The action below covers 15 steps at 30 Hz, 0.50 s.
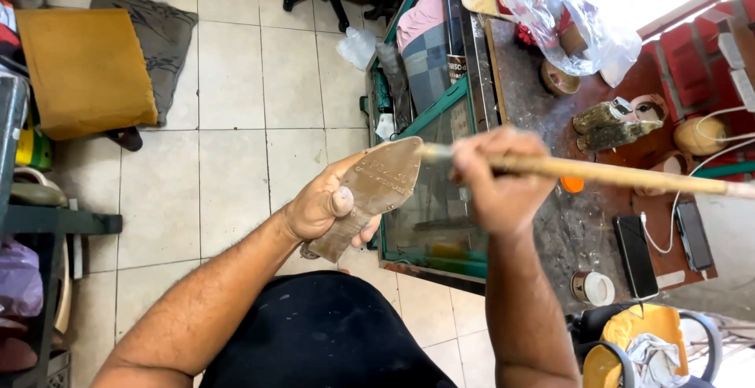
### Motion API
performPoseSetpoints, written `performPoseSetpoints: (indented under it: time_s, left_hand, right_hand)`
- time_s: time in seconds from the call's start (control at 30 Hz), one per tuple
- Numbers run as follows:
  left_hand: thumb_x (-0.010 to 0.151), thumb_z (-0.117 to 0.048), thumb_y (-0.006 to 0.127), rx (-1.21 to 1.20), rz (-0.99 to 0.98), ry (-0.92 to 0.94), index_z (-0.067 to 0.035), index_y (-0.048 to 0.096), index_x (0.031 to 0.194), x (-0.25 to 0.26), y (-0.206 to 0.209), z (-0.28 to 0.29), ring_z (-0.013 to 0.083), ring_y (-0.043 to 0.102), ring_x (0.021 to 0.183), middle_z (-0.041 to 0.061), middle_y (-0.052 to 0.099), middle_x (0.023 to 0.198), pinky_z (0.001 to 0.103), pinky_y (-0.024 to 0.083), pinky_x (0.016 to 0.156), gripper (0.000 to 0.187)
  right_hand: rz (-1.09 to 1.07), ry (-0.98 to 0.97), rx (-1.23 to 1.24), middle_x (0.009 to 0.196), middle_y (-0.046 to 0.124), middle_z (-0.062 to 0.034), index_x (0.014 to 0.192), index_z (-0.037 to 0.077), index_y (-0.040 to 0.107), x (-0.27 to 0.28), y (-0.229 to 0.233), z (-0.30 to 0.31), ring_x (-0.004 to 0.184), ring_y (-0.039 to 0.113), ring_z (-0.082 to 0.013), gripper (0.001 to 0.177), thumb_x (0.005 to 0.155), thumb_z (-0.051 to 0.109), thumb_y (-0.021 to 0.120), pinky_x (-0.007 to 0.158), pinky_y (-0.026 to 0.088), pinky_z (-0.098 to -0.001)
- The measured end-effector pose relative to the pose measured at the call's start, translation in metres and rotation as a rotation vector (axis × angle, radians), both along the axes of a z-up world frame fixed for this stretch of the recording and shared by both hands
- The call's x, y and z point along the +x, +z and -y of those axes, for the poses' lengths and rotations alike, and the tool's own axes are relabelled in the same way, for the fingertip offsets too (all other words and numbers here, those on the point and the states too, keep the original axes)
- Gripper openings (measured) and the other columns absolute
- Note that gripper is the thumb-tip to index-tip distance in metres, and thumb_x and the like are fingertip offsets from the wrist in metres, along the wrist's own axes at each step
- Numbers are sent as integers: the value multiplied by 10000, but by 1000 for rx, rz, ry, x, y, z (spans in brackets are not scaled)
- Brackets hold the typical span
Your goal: Applying adhesive to shoe soles and components using a brush in a shoe repair shop
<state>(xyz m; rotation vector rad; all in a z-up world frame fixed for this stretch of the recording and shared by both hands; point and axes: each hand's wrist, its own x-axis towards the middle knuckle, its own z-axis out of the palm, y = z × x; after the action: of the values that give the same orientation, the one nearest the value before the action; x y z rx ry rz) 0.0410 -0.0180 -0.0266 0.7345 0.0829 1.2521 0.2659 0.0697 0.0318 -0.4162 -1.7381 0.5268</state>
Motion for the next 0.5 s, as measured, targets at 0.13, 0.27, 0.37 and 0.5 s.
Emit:
performPoseSetpoints:
  time_s: [0.13, 0.27, 0.37, 0.5]
  left_hand:
    - [790, -552, 816, -45, -32, -9, -19, 414, 1535, 1, -10, 2, 265, 707, 532, 267, 697, 738, 324, 642, 431, 1000]
    - [831, -618, 739, 35, -86, -53, -14, 357, 1566, 3, -12, 3, 277, 696, 495, 254, 674, 667, 333, 643, 420, 1025]
    - [817, -631, 739, -64, -34, -14, -21, 382, 1560, 3, 0, 4, 260, 719, 550, 278, 719, 787, 326, 651, 442, 1025]
    - [809, -750, 666, 16, -137, -27, -34, 344, 1582, 4, 0, 2, 240, 725, 592, 227, 707, 798, 305, 653, 469, 1101]
  right_hand:
    - [-72, 20, -98, 806, 717, -190, 867, 62, 557, -5, 20, 23, 648, 684, -222, 250, 878, -55, 777, 636, 592, -306]
    - [-11, 11, -79, 757, 690, -173, 862, 51, 532, -4, -4, 4, 635, 690, -219, 318, 861, -116, 803, 613, 579, -329]
    - [-53, -132, 51, 836, 670, -190, 921, 20, 573, -13, 6, 9, 673, 700, -275, 275, 909, -50, 839, 624, 557, -335]
    - [127, -90, 123, 734, 690, -165, 751, 49, 591, -27, -27, 37, 651, 744, -348, 333, 808, 23, 918, 580, 577, -374]
